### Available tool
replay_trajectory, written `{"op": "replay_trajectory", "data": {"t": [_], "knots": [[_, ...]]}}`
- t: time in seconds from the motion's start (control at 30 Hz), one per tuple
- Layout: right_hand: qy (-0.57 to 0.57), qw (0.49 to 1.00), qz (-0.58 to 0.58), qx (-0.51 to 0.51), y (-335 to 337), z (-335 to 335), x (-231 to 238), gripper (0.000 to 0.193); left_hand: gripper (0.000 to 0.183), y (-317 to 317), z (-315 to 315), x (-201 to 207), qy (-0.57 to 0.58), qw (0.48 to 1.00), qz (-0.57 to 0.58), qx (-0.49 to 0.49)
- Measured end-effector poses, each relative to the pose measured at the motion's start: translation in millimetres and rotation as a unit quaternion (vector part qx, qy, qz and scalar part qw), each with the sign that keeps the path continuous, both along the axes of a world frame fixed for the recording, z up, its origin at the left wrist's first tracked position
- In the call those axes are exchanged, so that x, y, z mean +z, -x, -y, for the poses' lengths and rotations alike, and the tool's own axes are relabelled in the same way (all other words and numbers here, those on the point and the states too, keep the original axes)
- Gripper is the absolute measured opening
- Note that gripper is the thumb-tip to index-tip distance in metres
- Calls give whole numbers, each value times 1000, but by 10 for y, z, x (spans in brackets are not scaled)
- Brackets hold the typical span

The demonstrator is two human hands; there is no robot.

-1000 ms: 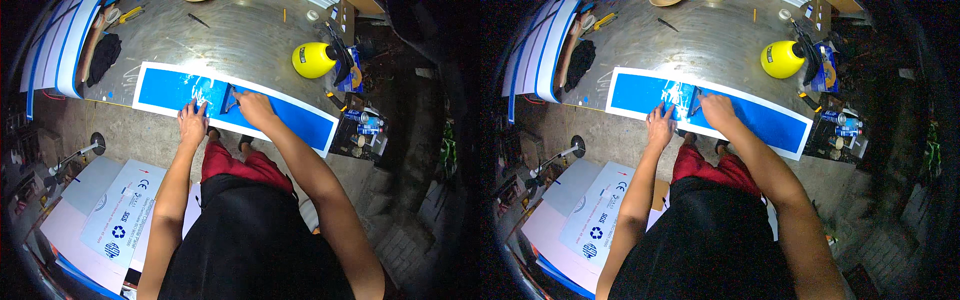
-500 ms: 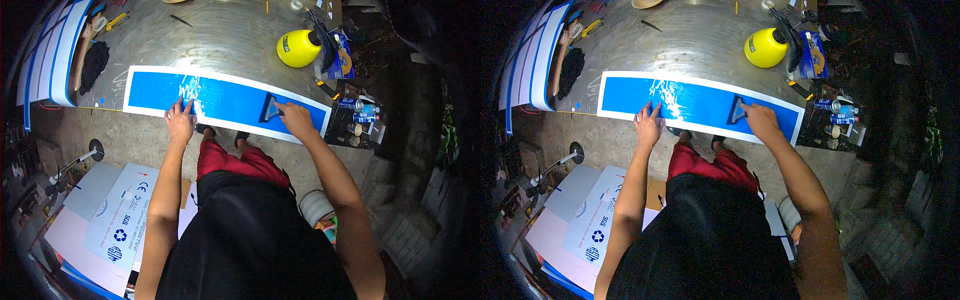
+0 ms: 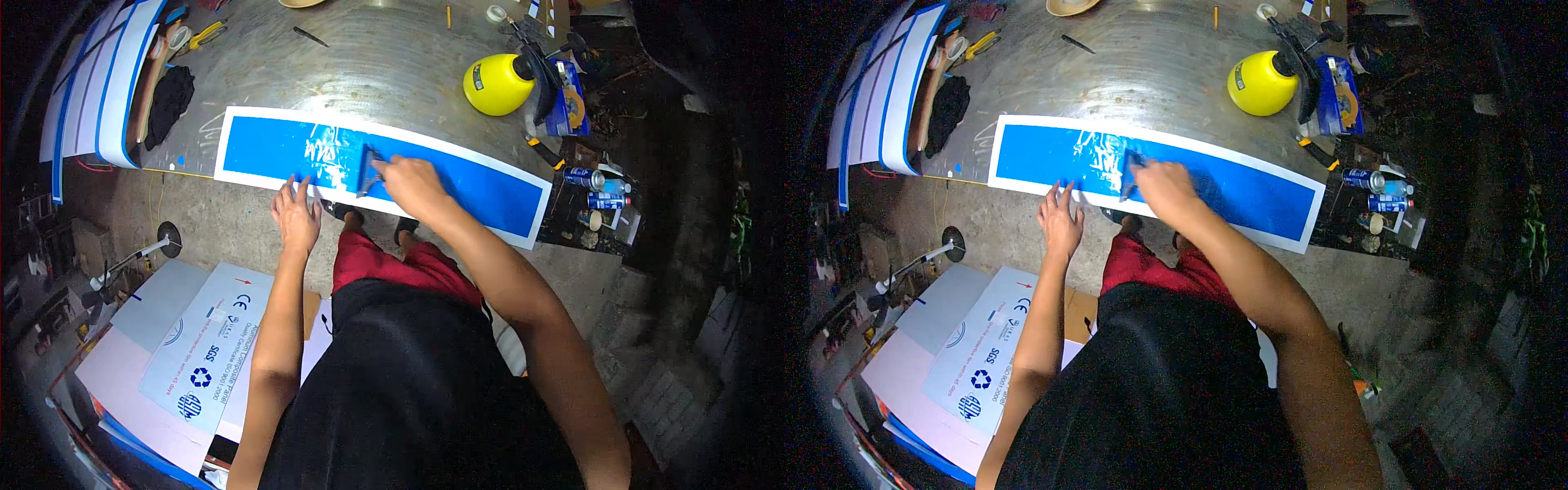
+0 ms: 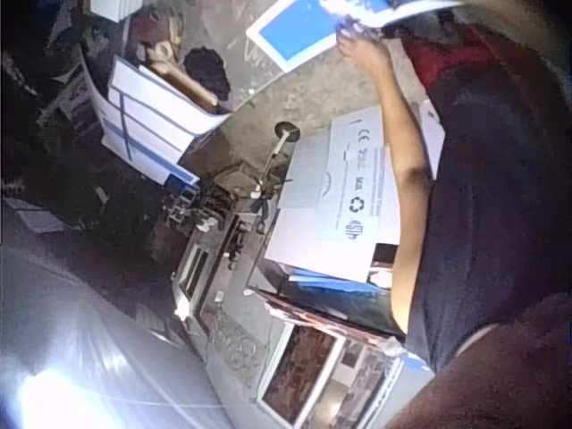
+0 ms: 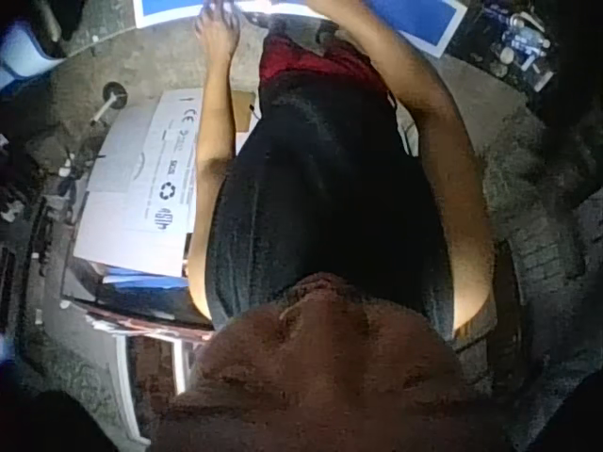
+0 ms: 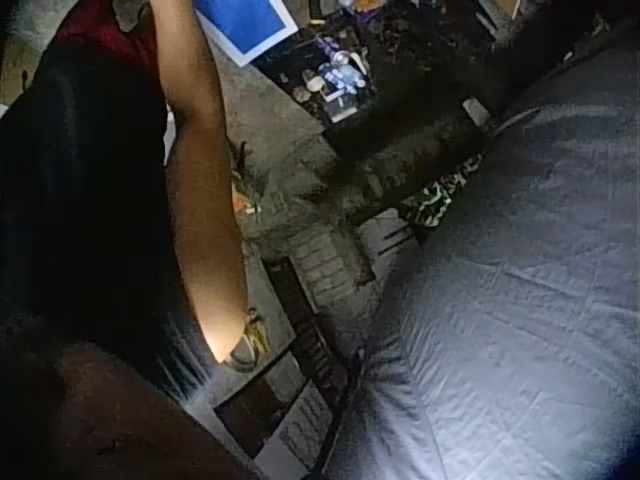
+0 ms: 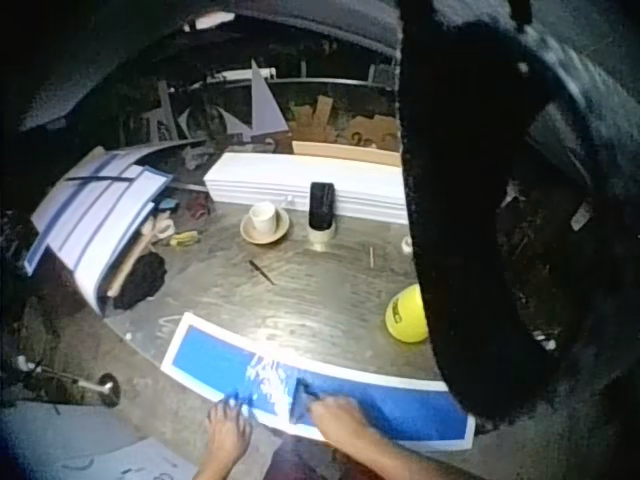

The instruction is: Applying a blue adhesive film to a white panel using a spray bottle and a squeegee to smooth out bubbles.

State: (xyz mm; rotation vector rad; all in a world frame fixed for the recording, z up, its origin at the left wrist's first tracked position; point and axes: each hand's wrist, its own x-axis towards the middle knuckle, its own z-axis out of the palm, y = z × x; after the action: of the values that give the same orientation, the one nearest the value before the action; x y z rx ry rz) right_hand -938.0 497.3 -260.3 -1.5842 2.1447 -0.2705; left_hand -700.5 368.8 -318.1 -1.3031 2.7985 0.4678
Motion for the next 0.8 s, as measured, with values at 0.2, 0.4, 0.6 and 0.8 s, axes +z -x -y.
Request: {"op": "replay_trajectory", "data": {"t": [0.2, 0.4, 0.6, 0.8], "knots": [[-34, 999, -1, 21, -156, 401, -142, 33, 63, -65, -84, 16, 0, 1000, 21, -10], [-62, 998, -29, 3, 195, -202, -110, 37, 59, -40, -90, 7, -32, 999, 10, -6], [-98, 993, -48, -44, 624, -1037, 102, 35, 60, -1, -176, 22, -38, 999, 21, -31], [-27, 997, -58, -49, 595, -762, 78, 33, 66, 376, -476, 21, -63, 994, 3, -86]]}}
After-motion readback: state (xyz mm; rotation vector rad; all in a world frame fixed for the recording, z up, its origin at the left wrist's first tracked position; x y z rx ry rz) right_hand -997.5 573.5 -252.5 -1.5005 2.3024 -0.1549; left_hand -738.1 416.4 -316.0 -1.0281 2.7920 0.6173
